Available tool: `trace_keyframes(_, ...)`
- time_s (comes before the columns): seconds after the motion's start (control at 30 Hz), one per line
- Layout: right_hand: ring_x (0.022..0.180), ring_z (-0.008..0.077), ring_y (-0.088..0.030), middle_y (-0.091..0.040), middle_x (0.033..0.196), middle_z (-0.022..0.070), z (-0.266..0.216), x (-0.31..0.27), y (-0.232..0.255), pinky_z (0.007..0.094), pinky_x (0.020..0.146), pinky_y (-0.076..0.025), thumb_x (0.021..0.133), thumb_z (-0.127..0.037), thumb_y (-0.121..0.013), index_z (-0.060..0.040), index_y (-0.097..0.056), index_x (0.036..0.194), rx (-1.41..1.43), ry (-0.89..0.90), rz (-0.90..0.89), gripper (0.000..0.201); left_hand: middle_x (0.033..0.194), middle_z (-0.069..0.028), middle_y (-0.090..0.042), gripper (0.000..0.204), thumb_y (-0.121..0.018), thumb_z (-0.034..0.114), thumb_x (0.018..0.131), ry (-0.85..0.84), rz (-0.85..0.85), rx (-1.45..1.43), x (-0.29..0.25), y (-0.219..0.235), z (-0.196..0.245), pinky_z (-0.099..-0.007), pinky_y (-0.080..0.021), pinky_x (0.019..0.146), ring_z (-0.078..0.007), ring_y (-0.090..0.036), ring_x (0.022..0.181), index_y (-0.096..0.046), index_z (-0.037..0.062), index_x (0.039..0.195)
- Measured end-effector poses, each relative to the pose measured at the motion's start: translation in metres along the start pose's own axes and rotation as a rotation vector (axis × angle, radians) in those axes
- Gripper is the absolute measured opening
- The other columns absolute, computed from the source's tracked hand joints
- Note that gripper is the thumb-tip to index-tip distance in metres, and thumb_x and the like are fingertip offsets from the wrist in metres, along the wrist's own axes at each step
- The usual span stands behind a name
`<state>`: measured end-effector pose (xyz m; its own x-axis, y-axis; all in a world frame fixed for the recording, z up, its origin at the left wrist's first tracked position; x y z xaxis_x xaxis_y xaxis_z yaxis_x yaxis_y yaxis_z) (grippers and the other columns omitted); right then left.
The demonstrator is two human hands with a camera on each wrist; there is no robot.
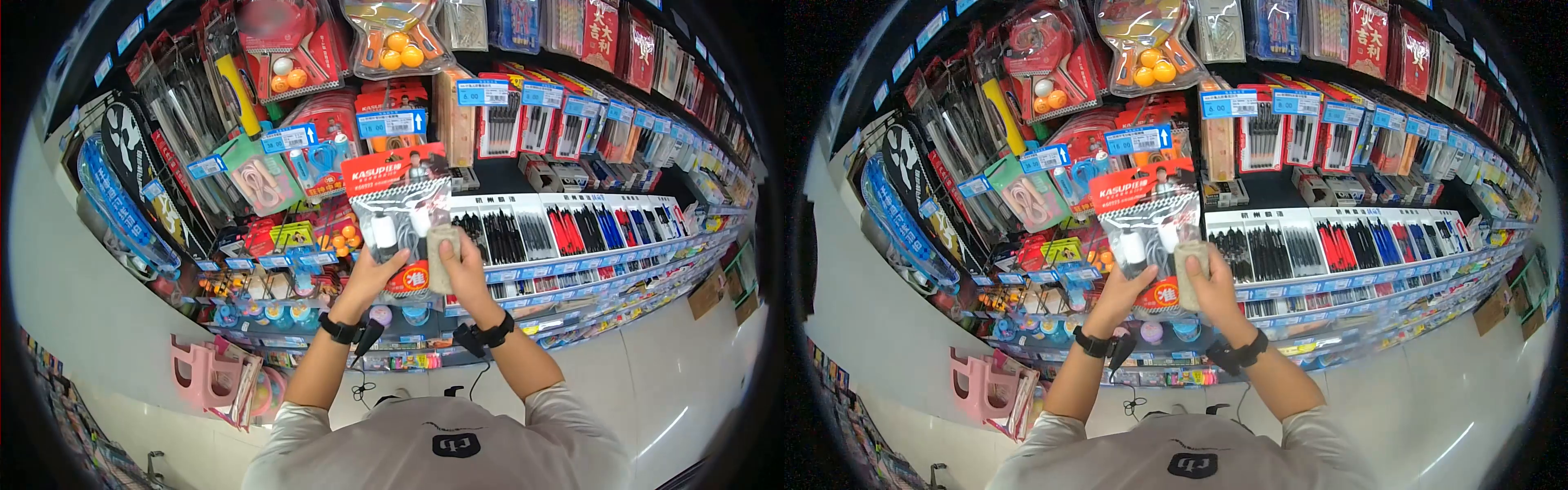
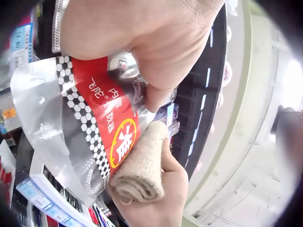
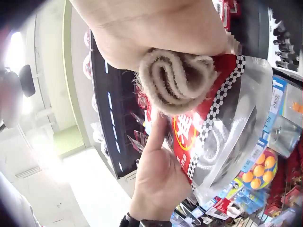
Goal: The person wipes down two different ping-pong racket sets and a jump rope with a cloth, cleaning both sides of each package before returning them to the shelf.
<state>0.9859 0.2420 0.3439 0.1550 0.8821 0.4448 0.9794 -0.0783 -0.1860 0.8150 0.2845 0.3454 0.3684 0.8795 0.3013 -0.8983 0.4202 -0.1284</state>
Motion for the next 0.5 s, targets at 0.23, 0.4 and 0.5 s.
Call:
trace_keyframes(0.23, 0.093, 0.0097, -0.057, -0.063, 0.104, 0.0032, 0.049, -0.069, 0.023, 0.0268, 0.081, -0.048, 0.101, -0.029, -0.055, -0.0025, -0.056, 0.123, 0.004, -0.135, 0.117, 0.035, 0.121, -0.0038, -0.06, 0.048, -0.069, 0.014, 0.092, 0.158, 0.128, 0.05, -0.077, -0.004, -0.058, -0.0312, -0.046, 0.093, -0.0135, -0.056, 0.108, -0.048, 0.0012, 0.133)
trace_keyframes(0.4, 0.122, 0.0253, -0.049, -0.042, 0.14, 0.0156, 0.055, -0.098, 0.039, 0.0367, 0.102, -0.041, 0.098, -0.026, -0.059, -0.0005, -0.058, 0.123, -0.242, 0.039, 0.183, 0.035, 0.121, -0.0048, -0.06, 0.05, -0.072, 0.015, 0.09, 0.205, 0.159, 0.183, -0.129, -0.013, -0.088, -0.031, -0.046, 0.095, -0.0134, -0.056, 0.109, -0.048, 0.0018, 0.133)
trace_keyframes(0.5, 0.135, 0.0376, -0.036, -0.024, 0.153, 0.0221, 0.019, -0.109, 0.024, 0.0438, 0.11, -0.032, 0.09, -0.026, -0.069, -0.0009, -0.063, 0.116, -0.432, 0.167, 0.023, 0.037, 0.122, -0.0052, -0.06, 0.054, -0.073, 0.016, 0.09, 0.282, 0.093, 0.205, -0.149, -0.019, -0.101, -0.0318, -0.046, 0.096, -0.0135, -0.055, 0.111, -0.046, 0.0023, 0.134)
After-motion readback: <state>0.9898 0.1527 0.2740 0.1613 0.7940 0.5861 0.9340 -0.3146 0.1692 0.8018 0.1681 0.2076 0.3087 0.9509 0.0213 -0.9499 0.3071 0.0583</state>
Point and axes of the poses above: each hand's wrist, its own x-axis towards the middle knuckle, its own y-axis out of the back of the hand, z = x × y, the point moved 5 cm from there along x, towards the middle knuckle
